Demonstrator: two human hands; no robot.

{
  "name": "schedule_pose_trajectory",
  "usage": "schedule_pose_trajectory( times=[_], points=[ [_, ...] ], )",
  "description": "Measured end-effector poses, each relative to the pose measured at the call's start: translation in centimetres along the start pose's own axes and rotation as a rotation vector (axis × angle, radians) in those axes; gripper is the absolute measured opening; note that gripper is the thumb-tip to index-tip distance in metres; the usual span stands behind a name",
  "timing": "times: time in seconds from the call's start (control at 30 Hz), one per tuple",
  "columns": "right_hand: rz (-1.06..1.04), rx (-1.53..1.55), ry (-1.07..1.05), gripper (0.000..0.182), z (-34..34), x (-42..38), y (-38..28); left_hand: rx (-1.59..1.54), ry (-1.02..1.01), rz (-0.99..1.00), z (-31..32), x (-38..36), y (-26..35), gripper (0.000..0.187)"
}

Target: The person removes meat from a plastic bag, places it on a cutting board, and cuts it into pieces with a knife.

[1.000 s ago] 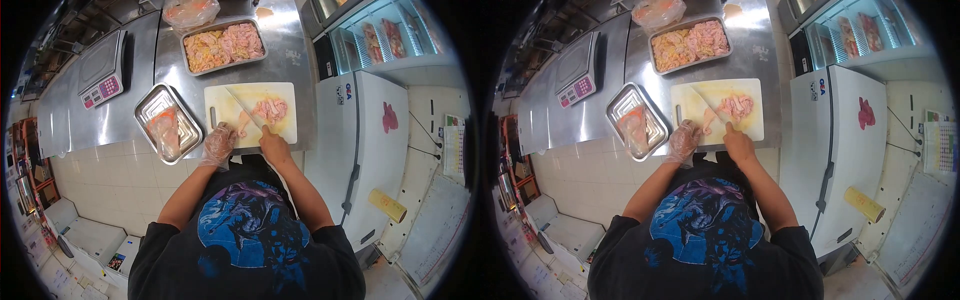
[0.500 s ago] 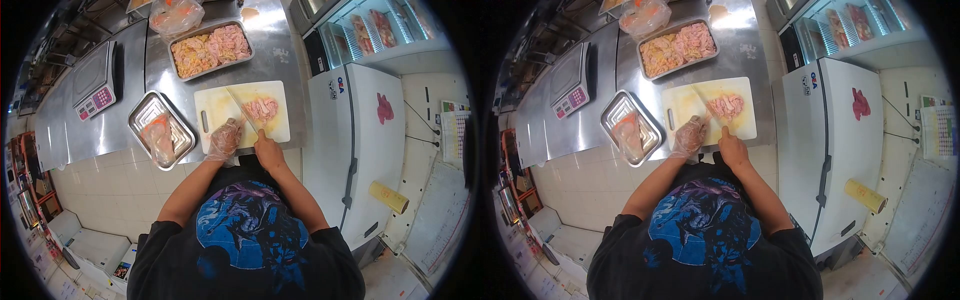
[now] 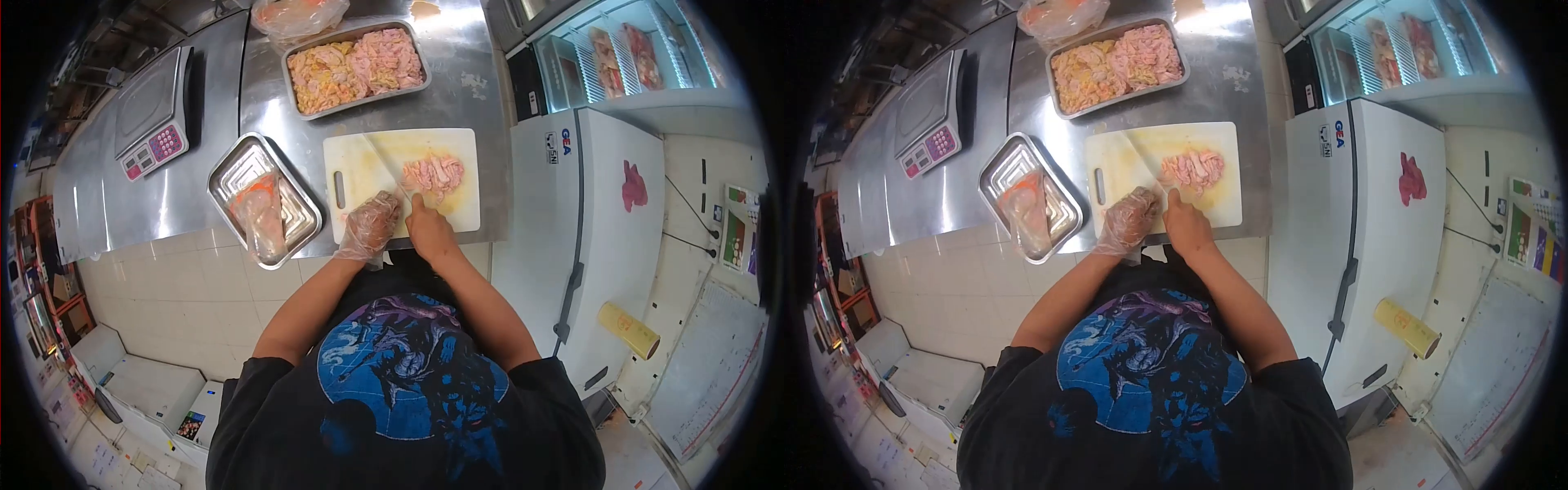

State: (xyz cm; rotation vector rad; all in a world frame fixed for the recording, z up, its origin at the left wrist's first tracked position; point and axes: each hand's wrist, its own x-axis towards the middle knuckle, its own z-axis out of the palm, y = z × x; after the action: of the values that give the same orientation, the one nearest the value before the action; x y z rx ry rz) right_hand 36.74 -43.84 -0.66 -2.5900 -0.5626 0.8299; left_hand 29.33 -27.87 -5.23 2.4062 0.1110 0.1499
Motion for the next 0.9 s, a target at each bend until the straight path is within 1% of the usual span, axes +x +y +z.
schedule_pose_trajectory(
  times=[0.1,0.17,0.23,0.3,0.33,0.37,0.47,0.53,0.63,0.8,0.87,0.9],
  points=[
    [-0.037,0.051,0.046,0.029,-0.5,0.5,-0.5,0.0,-0.017,0.031,-0.7,0.2,0.5,0.009],
    [-0.062,0.074,0.079,0.031,-0.7,0.8,0.0,0.024,-0.065,-0.075,-1.3,-0.1,0.9,0.012],
    [0.0,0.062,0.065,0.025,-0.1,-0.5,0.9,-0.001,-0.042,-0.087,-1.5,-1.3,0.6,0.011],
    [-0.01,0.045,0.013,0.024,0.5,-2.2,1.4,-0.034,-0.027,-0.097,-1.5,-1.9,0.4,0.011],
    [-0.02,0.027,-0.032,0.024,0.6,-2.7,1.6,-0.04,-0.002,-0.068,-1.3,-1.9,0.4,0.01],
    [-0.018,0.025,-0.033,0.024,0.5,-2.9,1.8,-0.045,0.025,-0.039,-1.3,-1.8,0.4,0.009],
    [-0.037,-0.014,-0.029,0.023,-0.2,-2.7,2.0,-0.042,0.013,-0.04,-1.2,-1.5,0.5,0.01],
    [0.048,-0.048,0.017,0.023,-1.3,-1.9,2.3,-0.019,0.018,-0.023,-0.8,-1.5,0.3,0.011],
    [0.052,-0.038,0.031,0.023,-1.8,-1.6,2.4,-0.007,0.026,-0.014,-1.1,-1.1,0.7,0.011],
    [0.02,0.022,0.002,0.023,-0.7,-3.7,1.5,0.02,0.013,-0.053,-1.0,-0.5,1.3,0.013],
    [0.018,0.045,-0.006,0.023,-0.3,-4.2,1.2,0.007,0.064,0.01,-0.6,0.2,1.6,0.013],
    [0.033,0.032,-0.02,0.023,0.1,-4.2,1.3,0.004,0.06,0.012,-0.3,0.6,1.5,0.013]
  ],
)
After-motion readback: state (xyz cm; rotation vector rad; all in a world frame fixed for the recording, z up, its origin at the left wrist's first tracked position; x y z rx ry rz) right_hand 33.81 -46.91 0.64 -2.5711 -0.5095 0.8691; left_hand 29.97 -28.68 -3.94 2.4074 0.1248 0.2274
